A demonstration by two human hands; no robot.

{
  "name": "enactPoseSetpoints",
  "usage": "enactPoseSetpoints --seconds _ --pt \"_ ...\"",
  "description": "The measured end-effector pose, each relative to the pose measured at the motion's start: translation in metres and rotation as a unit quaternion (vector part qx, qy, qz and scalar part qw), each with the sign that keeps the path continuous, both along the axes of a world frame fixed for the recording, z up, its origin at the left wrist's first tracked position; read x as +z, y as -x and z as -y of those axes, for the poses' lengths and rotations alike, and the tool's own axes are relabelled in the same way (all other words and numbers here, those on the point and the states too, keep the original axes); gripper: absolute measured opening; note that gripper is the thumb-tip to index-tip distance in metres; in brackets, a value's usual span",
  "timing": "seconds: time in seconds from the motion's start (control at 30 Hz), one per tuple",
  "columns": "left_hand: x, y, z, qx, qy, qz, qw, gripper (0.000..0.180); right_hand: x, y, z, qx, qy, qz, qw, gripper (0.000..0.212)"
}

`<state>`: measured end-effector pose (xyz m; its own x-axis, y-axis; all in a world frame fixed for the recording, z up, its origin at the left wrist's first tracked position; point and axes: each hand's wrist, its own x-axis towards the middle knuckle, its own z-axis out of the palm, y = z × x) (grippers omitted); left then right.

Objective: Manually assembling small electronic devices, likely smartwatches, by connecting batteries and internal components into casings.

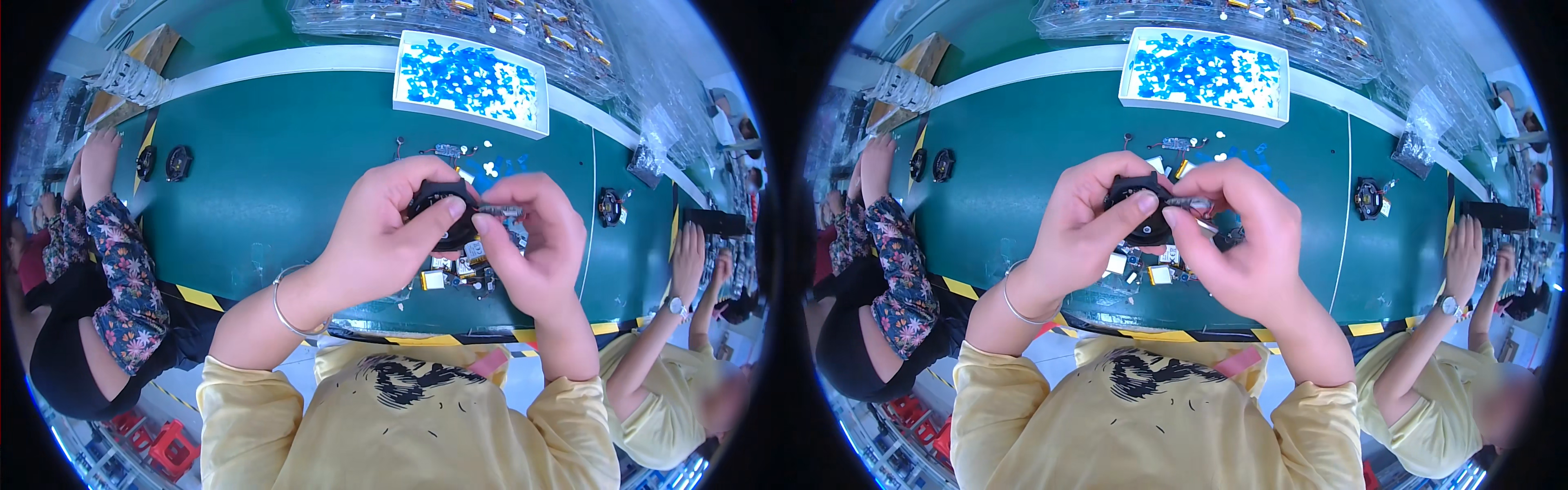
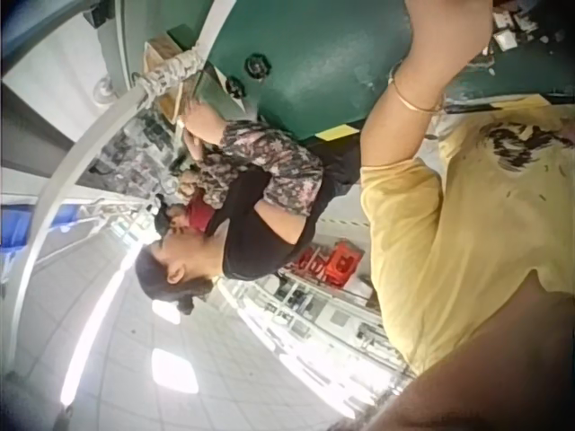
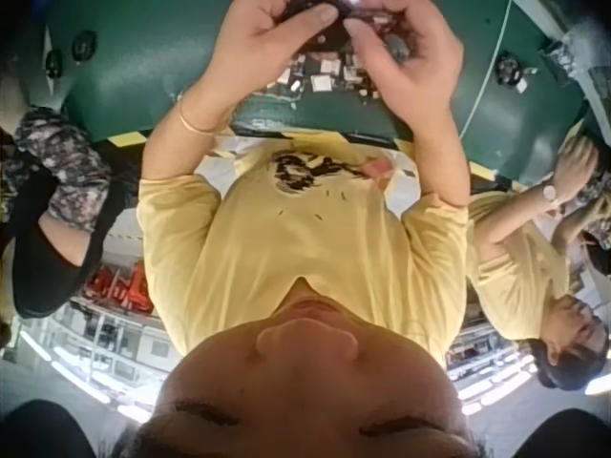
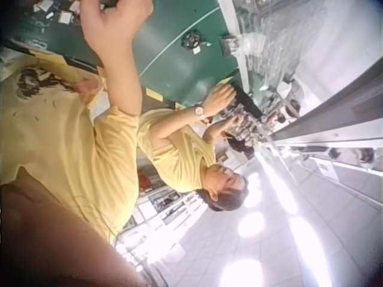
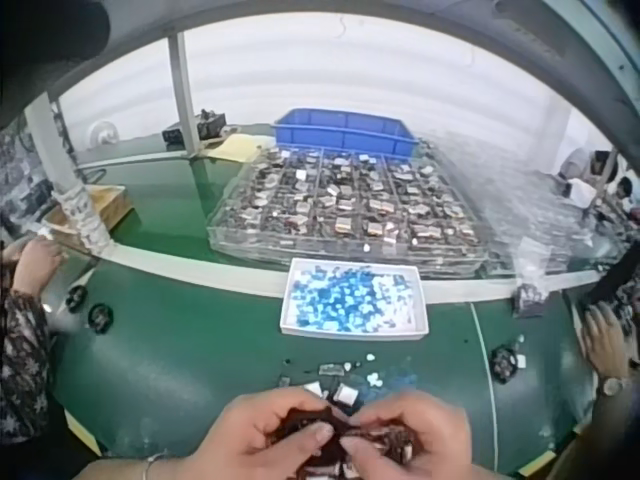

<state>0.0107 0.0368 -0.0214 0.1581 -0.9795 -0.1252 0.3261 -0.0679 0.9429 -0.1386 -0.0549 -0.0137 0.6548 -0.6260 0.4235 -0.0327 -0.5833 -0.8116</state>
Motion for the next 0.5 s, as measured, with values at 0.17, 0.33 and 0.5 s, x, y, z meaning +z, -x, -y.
enactPoseSetpoints --seconds 0.17,0.33,0.5 --pt "-0.01 -0.001 0.007 -0.004 -0.026 -0.061 0.998 0.014 -0.003 0.003 0.012 0.101 -0.433 0.032 0.895 0.014" --pt "-0.007 0.0 0.005 -0.004 -0.04 -0.158 0.987 0.026 -0.004 0.009 0.025 0.096 -0.451 -0.016 0.887 0.014" --pt "-0.005 0.003 0.004 -0.027 -0.023 -0.155 0.987 0.025 -0.006 0.016 0.028 0.12 -0.437 0.01 0.892 0.019"
